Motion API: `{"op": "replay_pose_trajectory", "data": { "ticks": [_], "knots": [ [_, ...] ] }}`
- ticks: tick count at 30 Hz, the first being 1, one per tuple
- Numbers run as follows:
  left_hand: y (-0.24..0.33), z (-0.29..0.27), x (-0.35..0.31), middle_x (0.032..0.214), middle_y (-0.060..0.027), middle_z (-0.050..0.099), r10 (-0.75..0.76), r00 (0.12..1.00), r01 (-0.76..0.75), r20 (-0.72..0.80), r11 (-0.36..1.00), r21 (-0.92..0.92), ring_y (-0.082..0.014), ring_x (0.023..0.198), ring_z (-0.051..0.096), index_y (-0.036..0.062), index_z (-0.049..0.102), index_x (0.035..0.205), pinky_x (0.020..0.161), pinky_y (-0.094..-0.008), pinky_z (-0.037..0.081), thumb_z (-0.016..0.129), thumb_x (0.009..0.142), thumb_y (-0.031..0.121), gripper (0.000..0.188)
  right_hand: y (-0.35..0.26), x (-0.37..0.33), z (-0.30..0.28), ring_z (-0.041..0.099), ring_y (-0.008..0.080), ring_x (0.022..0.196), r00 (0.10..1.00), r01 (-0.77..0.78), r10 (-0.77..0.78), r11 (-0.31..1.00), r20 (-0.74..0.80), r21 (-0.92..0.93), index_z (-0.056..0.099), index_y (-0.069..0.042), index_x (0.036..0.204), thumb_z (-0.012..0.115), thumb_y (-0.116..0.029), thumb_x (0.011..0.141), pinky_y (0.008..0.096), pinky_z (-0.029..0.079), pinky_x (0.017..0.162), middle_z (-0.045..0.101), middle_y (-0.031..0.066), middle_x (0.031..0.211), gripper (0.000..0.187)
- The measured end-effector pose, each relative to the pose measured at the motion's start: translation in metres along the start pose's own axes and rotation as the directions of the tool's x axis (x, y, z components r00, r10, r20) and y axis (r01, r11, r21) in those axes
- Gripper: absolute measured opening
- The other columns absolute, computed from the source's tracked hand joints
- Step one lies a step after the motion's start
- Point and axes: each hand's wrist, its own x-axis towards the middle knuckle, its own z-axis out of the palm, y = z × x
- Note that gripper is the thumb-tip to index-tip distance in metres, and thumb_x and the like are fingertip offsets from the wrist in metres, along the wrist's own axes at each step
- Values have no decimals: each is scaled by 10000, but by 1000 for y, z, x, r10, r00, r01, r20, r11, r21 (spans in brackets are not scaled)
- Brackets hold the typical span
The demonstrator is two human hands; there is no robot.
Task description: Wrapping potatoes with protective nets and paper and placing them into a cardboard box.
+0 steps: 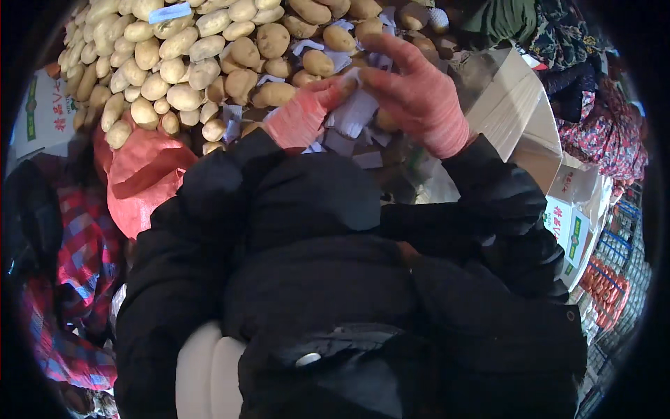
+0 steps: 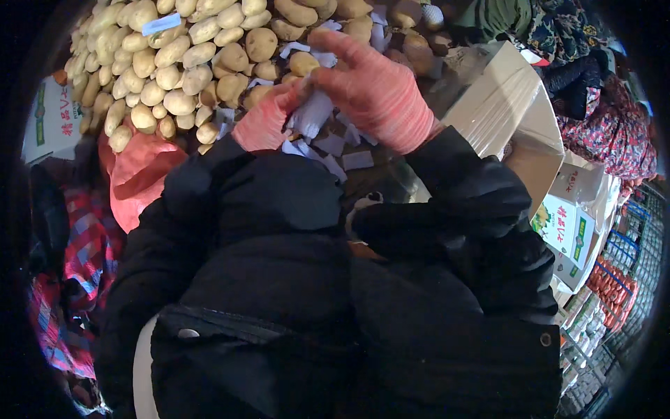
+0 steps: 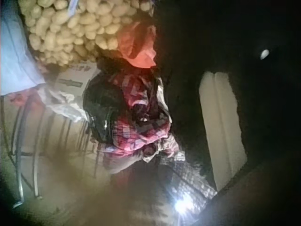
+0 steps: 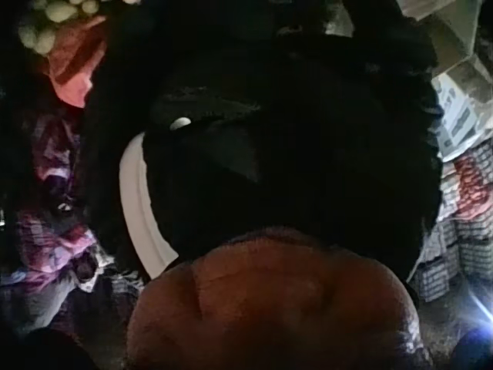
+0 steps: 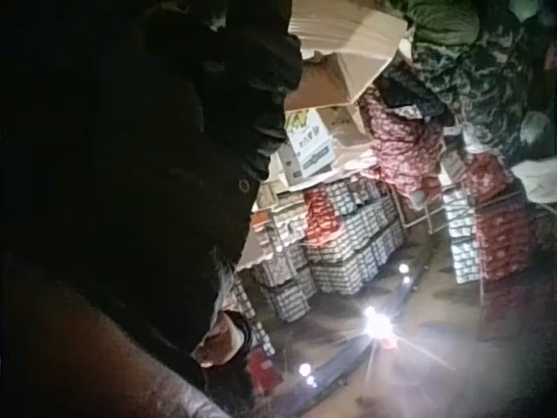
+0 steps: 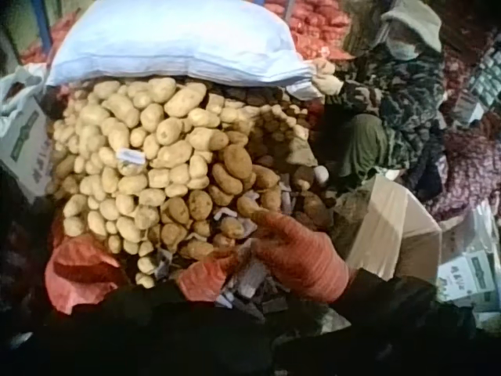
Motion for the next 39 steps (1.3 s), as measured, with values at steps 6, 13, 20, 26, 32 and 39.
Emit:
{"op": "replay_pose_trajectory", "data": {
  "ticks": [6, 13, 20, 26, 32, 39],
  "knots": [
    [-22, -26, 11, 1053, -12, 647, 46, 999, -47, 11, 965, 258, -93, 918, 610, 57, 587, 1221, 810, -273, 499, 510, 1025, 342, 354, -3, -10, 27, 672, 216, 916, 766, -643, 563, 661, 310, 387, 648, -60, 1138, 752, -154, 796, 315, 542, 772, 679, 142, 999, 370],
    [-45, -89, 18, 1262, -150, 571, 150, 959, 181, -240, 327, 928, -304, 1077, 599, 67, 625, 1182, 908, -359, 495, 695, 849, 215, 371, 20, -25, 18, 667, 229, 945, 855, -508, 415, 791, 311, 340, 509, -118, 1374, 692, -92, 828, 351, 545, 810, 682, 145, 1075, 576],
    [-84, -205, 38, 1213, -117, 605, 286, 911, 399, -297, -434, 808, -323, 1112, 593, 105, 574, 1253, 929, -431, 496, 737, 800, 286, 514, 47, -46, 38, 596, 114, 1053, 668, -737, 577, 420, 471, 530, 507, -117, 1411, 536, 56, 906, 274, 511, 893, 645, 88, 1168, 535],
    [-76, -152, 42, 1268, -101, 605, -9, 840, -56, -543, 993, -104, -267, 1073, 634, 69, 531, 1324, 947, -384, 497, 550, 970, 372, 466, 46, -41, 50, 643, 256, 1002, 921, -386, 389, 915, 1, 118, 553, -151, 1343, 593, -19, 869, 324, 519, 872, 649, 161, 1121, 493],
    [-7, -12, 32, 1311, -134, 576, 79, 992, -63, 95, 986, -154, -297, 1202, 557, 35, 468, 1378, 1028, -440, 459, 578, 946, 494, 640, 24, -5, 20, 593, 270, 1152, 837, -490, 541, 677, 80, 550, 482, -115, 1382, 670, -217, 875, 368, 539, 885, 556, 143, 1307, 550],
    [-29, -18, 40, 1106, -131, 639, 252, 964, -263, -83, 946, -191, -258, 1028, 636, 32, 556, 1156, 930, -405, 510, 588, 956, 244, 294, 1, -3, -1, 586, 260, 1161, 740, -449, 514, -103, 434, 887, 416, -91, 1432, 661, -321, 870, 391, 530, 905, 551, 111, 1312, 655]
  ]
}}
